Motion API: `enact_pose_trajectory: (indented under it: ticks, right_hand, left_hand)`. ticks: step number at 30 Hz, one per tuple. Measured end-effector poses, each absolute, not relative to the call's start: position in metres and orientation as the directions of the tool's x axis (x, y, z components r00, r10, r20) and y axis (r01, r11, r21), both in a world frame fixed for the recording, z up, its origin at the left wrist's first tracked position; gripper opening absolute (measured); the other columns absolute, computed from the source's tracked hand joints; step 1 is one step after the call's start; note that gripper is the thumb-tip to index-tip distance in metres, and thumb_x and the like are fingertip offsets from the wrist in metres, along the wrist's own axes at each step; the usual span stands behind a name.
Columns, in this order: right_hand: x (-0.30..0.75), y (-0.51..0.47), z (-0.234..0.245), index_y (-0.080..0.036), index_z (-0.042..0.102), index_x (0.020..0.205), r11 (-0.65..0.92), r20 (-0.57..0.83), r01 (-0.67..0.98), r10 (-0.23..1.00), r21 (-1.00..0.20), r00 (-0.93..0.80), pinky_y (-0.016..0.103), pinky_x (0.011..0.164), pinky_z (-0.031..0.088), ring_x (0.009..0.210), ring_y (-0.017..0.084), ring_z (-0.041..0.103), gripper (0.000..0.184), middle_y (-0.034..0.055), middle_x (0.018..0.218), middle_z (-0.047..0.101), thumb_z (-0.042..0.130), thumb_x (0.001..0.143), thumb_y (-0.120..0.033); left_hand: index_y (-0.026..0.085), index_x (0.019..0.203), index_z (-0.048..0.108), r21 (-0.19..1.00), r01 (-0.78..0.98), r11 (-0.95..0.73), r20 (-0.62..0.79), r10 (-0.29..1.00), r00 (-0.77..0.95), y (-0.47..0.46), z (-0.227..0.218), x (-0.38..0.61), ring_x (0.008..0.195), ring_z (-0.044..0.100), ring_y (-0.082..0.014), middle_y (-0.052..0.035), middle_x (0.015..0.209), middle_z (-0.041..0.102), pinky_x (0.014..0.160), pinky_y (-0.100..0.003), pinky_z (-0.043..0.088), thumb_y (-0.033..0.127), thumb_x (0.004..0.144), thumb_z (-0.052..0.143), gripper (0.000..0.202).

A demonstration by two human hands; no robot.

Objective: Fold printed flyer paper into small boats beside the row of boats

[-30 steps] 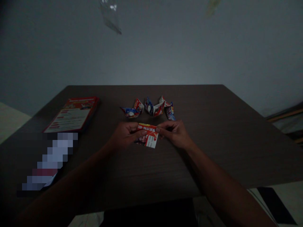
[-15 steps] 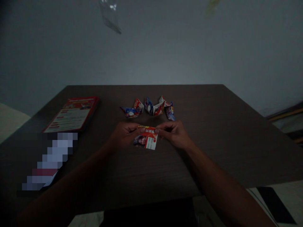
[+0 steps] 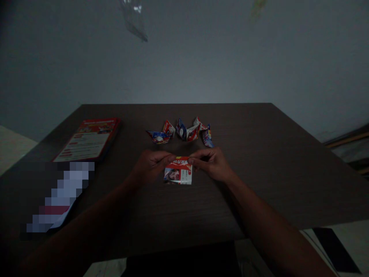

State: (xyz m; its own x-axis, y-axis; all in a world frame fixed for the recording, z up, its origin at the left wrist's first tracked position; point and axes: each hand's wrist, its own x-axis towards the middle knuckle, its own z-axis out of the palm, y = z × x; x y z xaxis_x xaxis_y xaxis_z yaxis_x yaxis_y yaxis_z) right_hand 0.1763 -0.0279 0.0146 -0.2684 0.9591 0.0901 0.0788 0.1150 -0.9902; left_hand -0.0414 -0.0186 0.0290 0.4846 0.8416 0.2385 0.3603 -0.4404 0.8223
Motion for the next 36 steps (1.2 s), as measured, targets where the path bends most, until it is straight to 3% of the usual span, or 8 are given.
enact_pose_trajectory:
  ticks: [6,11,21,25,31,36]
  right_hand:
    - [0.176,-0.027,0.015,-0.015,0.073,0.073,0.121,0.093,0.091,0.960,-0.988,-0.265,0.022,0.048,0.043,0.050,0.010,0.053,0.022,0.0021,0.058,0.065,0.076,0.069,-0.036]
    - [0.174,-0.027,0.012,-0.014,0.073,0.076,0.186,0.125,0.176,0.943,-0.967,-0.310,0.023,0.051,0.042,0.054,0.010,0.054,0.020,0.0033,0.063,0.067,0.072,0.073,-0.034]
    - [0.173,-0.029,0.014,-0.014,0.073,0.077,0.221,0.146,0.184,0.926,-0.958,-0.349,0.024,0.052,0.043,0.056,0.011,0.055,0.023,0.0039,0.065,0.067,0.071,0.074,-0.036]
    - [0.172,-0.028,0.012,-0.014,0.073,0.078,0.226,0.147,0.195,0.925,-0.955,-0.350,0.024,0.053,0.043,0.056,0.011,0.056,0.022,0.0042,0.066,0.068,0.070,0.075,-0.035]
    - [0.171,-0.028,0.010,-0.015,0.073,0.077,0.229,0.148,0.194,0.922,-0.954,-0.359,0.023,0.054,0.044,0.059,0.012,0.058,0.019,0.0042,0.069,0.069,0.071,0.075,-0.033]
    - [0.174,-0.027,0.011,-0.015,0.073,0.077,0.222,0.145,0.184,0.923,-0.958,-0.356,0.023,0.053,0.045,0.057,0.011,0.057,0.019,0.0038,0.066,0.068,0.070,0.075,-0.034]
  left_hand:
    - [0.012,0.077,0.069,0.856,0.342,-0.388,0.191,0.852,0.488,-0.017,0.026,-0.041,0.052,0.049,-0.0086,0.0013,0.057,0.058,0.048,-0.019,0.033,0.039,0.088,0.049,0.035]
    - [0.014,0.094,0.070,0.904,0.267,-0.334,0.162,0.845,0.509,-0.014,0.018,-0.036,0.078,0.064,-0.0148,-0.0057,0.089,0.071,0.065,-0.023,0.047,0.037,0.082,0.060,0.027]
    - [0.012,0.082,0.071,0.903,0.253,-0.349,0.192,0.852,0.487,-0.018,0.021,-0.032,0.067,0.061,-0.0134,-0.0052,0.075,0.070,0.058,-0.021,0.043,0.035,0.083,0.059,0.026]
    - [0.013,0.085,0.070,0.899,0.264,-0.350,0.183,0.847,0.499,-0.018,0.020,-0.030,0.072,0.062,-0.0138,-0.0050,0.080,0.069,0.062,-0.022,0.045,0.033,0.082,0.060,0.023]
    - [0.013,0.080,0.068,0.868,0.199,-0.456,0.301,0.799,0.521,-0.018,0.020,-0.028,0.075,0.061,-0.0144,-0.0060,0.081,0.066,0.067,-0.024,0.046,0.029,0.082,0.059,0.019]
    - [0.012,0.084,0.069,0.908,0.234,-0.347,0.201,0.852,0.483,-0.017,0.019,-0.031,0.073,0.063,-0.0149,-0.0060,0.081,0.069,0.063,-0.024,0.046,0.031,0.082,0.060,0.021]
